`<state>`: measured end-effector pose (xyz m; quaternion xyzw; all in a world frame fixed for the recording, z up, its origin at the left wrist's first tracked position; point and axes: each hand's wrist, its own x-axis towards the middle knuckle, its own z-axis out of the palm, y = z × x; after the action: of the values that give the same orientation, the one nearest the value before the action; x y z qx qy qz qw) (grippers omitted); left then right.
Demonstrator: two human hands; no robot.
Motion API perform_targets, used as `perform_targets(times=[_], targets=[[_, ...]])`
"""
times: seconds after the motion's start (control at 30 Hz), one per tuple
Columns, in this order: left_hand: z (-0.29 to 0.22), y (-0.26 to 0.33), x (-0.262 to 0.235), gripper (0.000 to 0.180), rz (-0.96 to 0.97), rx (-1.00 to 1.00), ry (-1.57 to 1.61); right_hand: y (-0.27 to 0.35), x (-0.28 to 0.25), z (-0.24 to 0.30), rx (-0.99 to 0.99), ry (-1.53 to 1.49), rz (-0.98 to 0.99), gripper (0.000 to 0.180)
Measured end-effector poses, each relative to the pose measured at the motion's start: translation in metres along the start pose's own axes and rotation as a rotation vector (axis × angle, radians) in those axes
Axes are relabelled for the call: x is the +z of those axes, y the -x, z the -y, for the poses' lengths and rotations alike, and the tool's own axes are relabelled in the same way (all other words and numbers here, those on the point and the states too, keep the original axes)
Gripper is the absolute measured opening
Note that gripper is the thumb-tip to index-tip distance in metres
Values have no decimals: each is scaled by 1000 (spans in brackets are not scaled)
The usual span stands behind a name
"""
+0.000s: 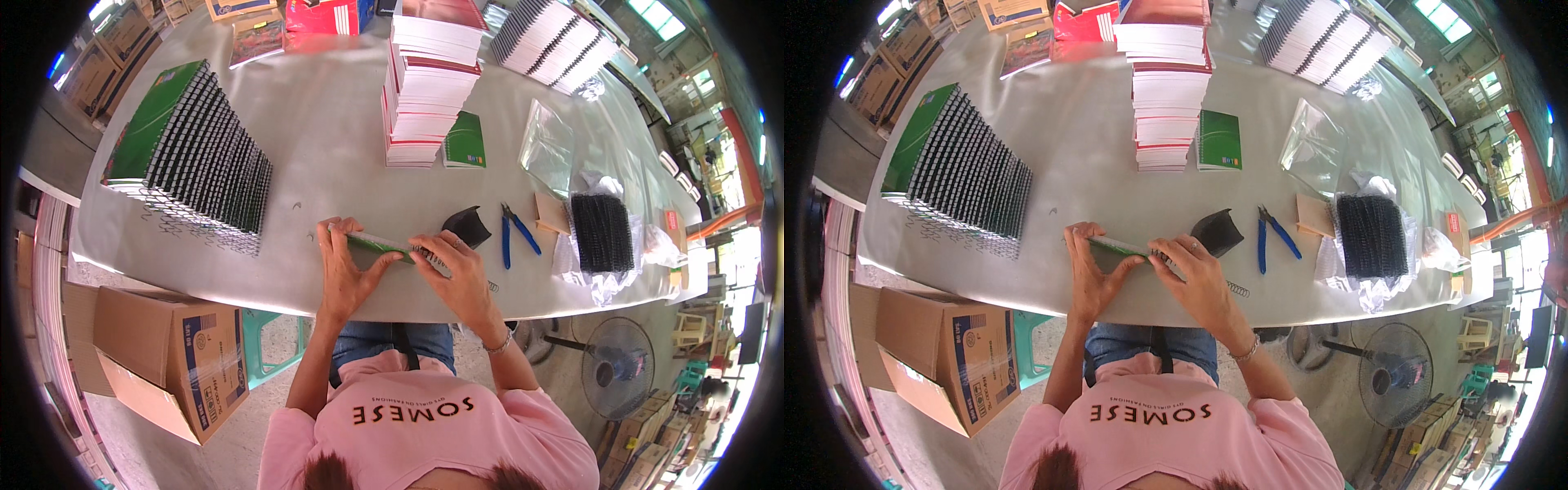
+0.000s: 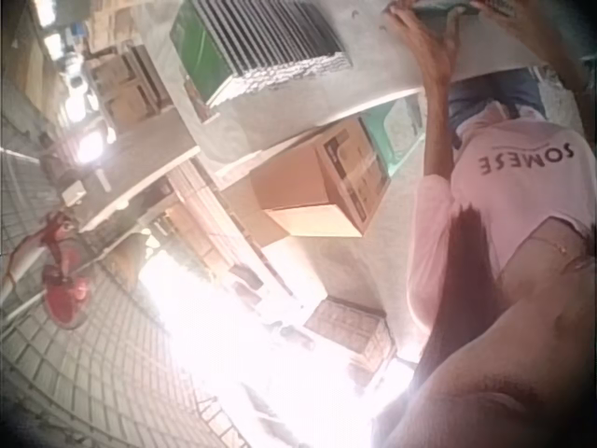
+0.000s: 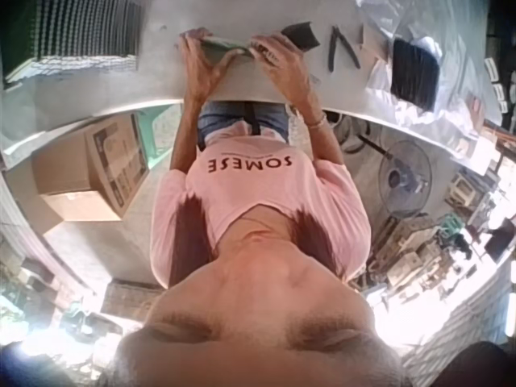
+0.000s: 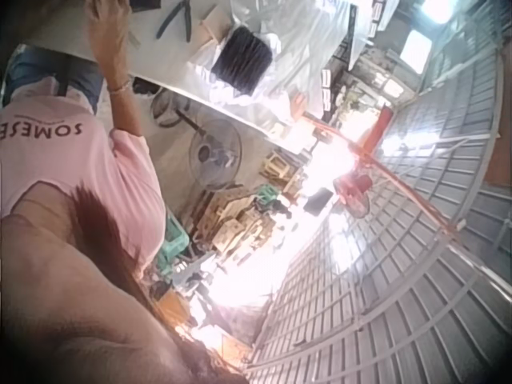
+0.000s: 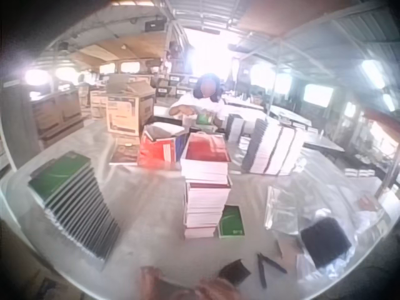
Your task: The person assembles spiral notebooks by threading a metal coil through pre-punched paper stacks and covers, then uses pliers to clip and secure the ends of the coil.
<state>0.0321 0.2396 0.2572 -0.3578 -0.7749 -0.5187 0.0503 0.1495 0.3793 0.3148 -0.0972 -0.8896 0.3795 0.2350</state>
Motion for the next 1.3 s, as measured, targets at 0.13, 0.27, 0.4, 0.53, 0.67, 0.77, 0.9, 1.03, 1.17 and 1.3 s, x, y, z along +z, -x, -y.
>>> perform_targets(times=[0.13, 0.27, 0.4, 0.53, 0.67, 0.77, 0.9, 1.03, 1.17, 1.3], targets=[[-1, 0, -2, 71, 5, -5, 8, -2, 0, 3, 39, -29, 21, 20], [-2, -1, -2, 70, 9, -17, 26, 0, 4, 0, 19, -17, -14, 21], [0, -2, -3, 70, 24, -1, 24, 2, -1, 2, 74, -63, 48, 19], [0, -4, -2, 70, 21, -16, 55, -8, -26, -25, 39, 151, -123, 25], [3, -7, -1, 71, 22, 32, 65, -6, -56, -68, -40, 526, 58, 24], [3, -6, -2, 73, 23, 29, 71, -7, -63, -47, 333, 336, 211, 22], [7, -9, -6, 75, 57, 31, 92, -8, -63, -34, 451, 204, 374, 32], [11, -12, -11, 77, 107, 36, 125, 0, -53, -46, 15, 344, 377, 47], [13, -11, -10, 77, 98, 49, 116, 6, -42, -60, 159, 145, 426, 45], [10, -7, -11, 76, 87, 27, 90, 21, -36, -61, 85, 406, 317, 43]])
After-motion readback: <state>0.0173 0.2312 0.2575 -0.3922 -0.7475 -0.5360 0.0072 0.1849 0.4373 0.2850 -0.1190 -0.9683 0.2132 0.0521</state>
